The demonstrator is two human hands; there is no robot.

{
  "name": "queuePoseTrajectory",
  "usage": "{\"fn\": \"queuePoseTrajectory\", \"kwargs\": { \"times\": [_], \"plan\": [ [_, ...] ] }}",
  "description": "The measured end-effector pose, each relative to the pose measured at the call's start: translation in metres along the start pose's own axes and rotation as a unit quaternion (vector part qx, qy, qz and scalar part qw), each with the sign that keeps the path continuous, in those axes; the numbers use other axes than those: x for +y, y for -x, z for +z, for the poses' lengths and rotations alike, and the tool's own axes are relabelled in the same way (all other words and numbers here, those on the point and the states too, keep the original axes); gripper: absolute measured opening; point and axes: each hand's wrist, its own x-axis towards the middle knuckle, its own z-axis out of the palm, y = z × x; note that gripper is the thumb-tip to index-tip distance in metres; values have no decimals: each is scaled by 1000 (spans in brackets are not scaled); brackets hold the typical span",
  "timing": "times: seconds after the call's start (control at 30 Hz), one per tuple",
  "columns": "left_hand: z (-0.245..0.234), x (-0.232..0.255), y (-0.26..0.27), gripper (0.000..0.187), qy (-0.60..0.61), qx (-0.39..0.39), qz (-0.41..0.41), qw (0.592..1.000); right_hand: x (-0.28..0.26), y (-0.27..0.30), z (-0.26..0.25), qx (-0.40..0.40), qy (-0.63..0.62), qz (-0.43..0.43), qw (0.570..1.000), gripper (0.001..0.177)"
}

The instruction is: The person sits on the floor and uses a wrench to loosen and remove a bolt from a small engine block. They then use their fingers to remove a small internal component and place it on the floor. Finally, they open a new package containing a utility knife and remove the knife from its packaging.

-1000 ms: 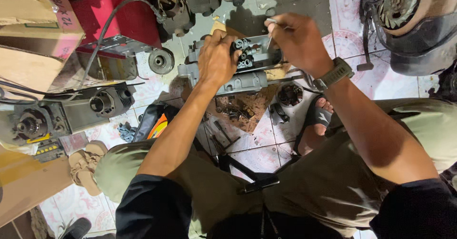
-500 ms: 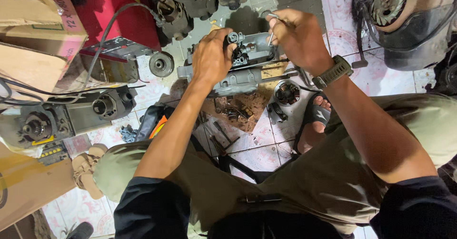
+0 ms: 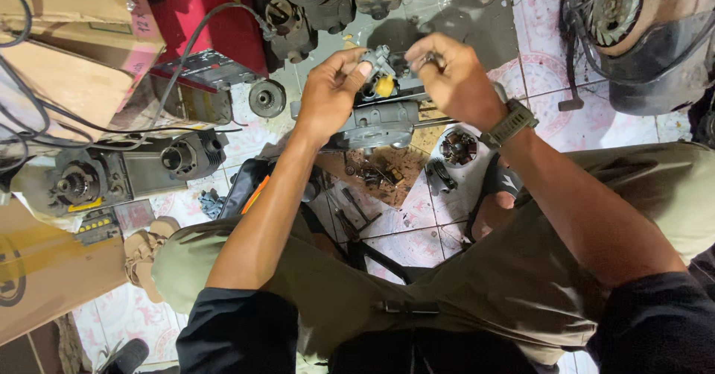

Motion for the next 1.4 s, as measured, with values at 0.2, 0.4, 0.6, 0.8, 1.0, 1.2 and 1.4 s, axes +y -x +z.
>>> {"fn": "queuePoseTrajectory", "kwargs": {
  "times": [0.2, 0.4, 0.6, 0.8, 1.0, 1.2, 1.4],
  "plan": [
    [-1, 12, 24, 26, 129, -17, 8, 991, -34, 13, 11, -2, 15, -37, 999, 21],
    [-4, 30, 47, 36, 115, -8, 12, 993, -46, 26, 12, -33, 1, -69, 997, 15],
    [-1, 44, 72, 40, 89, -17, 36, 995, -48, 36, 13, -12, 33, -193, 981, 15],
    [-5, 46, 96, 37, 119, -41, -25, 992, -50, 50, 24, -53, 39, -181, 981, 14],
    [-2, 22, 124, 31, 125, 12, -58, 990, -41, 61, 41, -122, -32, -135, 983, 20],
    [-6, -6, 147, 41, 133, 36, -73, 988, 2, 79, 66, -146, -78, -42, 985, 28],
    [-7, -2, 154, 40, 189, 87, -149, 967, 155, 93, 128, -180, 197, 52, 962, 21]
  ]
}}
